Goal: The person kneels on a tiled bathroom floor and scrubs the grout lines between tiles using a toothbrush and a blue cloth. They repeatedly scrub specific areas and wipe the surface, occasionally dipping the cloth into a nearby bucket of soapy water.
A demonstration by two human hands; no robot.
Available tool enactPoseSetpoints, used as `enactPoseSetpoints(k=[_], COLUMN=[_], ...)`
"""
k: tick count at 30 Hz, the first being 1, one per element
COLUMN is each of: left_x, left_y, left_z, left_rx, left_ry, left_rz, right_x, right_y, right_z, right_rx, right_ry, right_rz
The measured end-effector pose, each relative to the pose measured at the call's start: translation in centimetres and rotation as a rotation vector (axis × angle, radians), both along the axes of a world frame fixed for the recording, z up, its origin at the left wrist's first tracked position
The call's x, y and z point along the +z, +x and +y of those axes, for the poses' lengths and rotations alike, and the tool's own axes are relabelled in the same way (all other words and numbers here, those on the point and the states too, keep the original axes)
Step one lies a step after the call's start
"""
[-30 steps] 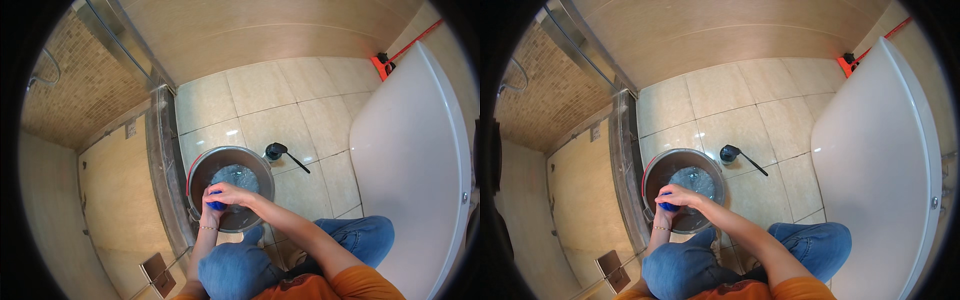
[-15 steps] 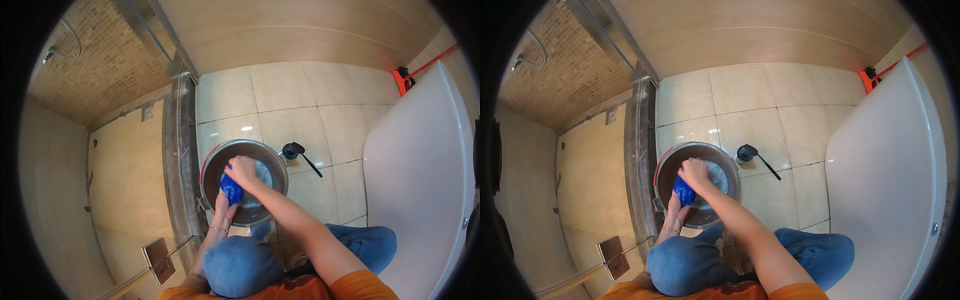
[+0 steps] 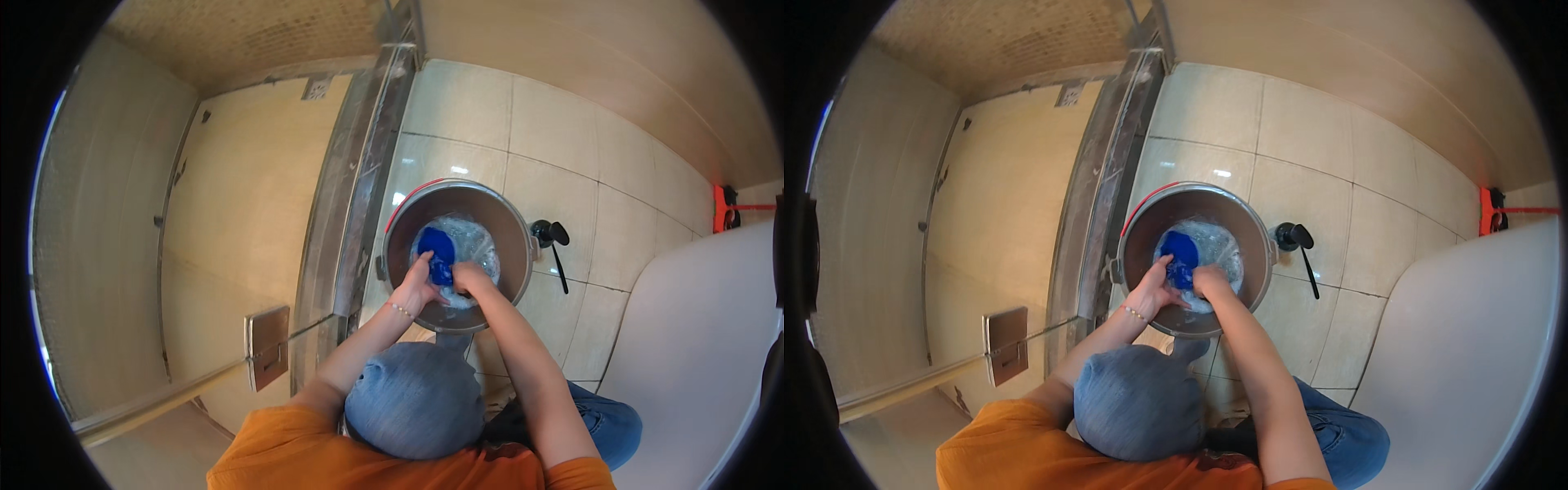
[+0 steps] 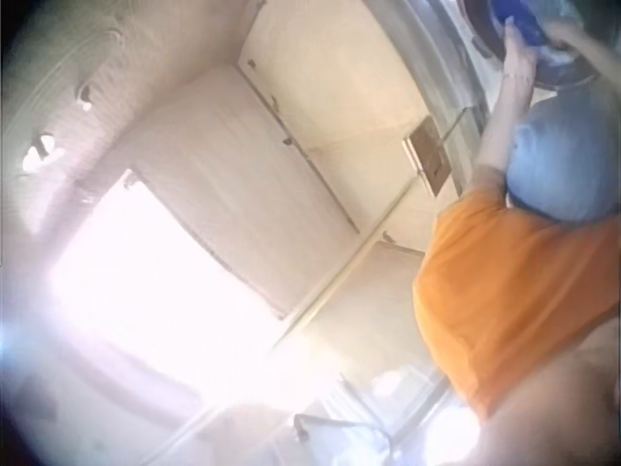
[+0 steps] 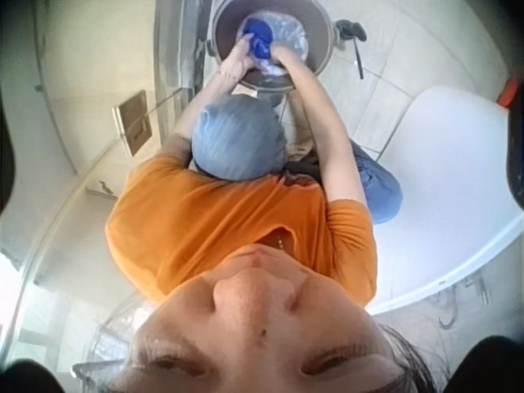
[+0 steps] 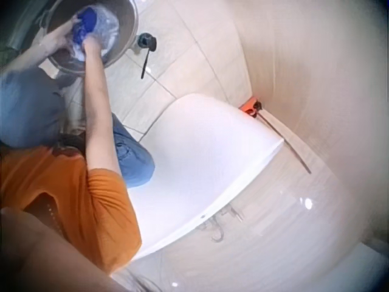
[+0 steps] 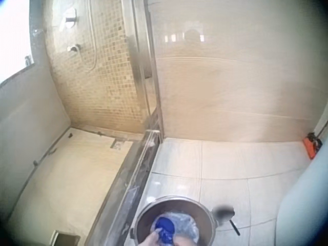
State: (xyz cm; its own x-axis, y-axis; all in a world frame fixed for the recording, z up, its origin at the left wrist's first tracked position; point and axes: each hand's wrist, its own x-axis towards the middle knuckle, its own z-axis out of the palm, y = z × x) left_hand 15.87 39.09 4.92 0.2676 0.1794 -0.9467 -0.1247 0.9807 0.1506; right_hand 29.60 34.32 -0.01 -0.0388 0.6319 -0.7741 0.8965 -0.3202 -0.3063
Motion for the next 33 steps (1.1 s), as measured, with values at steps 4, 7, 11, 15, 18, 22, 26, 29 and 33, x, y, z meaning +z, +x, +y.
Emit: enactPoseSetpoints(k=[4,7,11,15,18,22,26,29,33], left_x=[-1.2,-3.2,-5.4,-1.2,0.5,1.5,-0.3,1.1,1.5], left_y=[-1.9,-2.5,-1.5,0.5,0.4,0.1,-0.9,-0.4,0.3], left_z=[0.8,1.2,1.4,0.7,0.4,-0.4,-0.6,-0.1,-0.4], left_rx=[0.055,0.063,0.255,0.298,0.297,0.251,0.450,0.363,0.241], left_ry=[-0.103,0.000,-0.013,0.127,0.116,0.141,0.268,0.365,0.063], left_rz=[-0.135,-0.316,-0.412,-0.305,-0.149,-0.077,-0.179,0.046,0.119], right_x=[7.3,11.1,14.7,12.1,10.7,9.6,8.1,5.9,5.5], right_y=[-0.4,0.8,-2.0,-2.7,-4.3,-3.4,-1.7,0.5,-1.6], right_z=[0.5,1.0,2.4,1.9,2.4,3.1,3.7,3.3,0.5], right_rx=[-0.099,-0.158,-0.283,-0.620,-0.690,-0.661,-0.382,-0.119,-0.110], right_ry=[0.094,0.234,0.430,0.544,0.694,0.713,0.851,0.760,0.497], right_rz=[0.420,0.739,0.564,0.274,0.065,-0.032,-0.256,-0.456,-0.360])
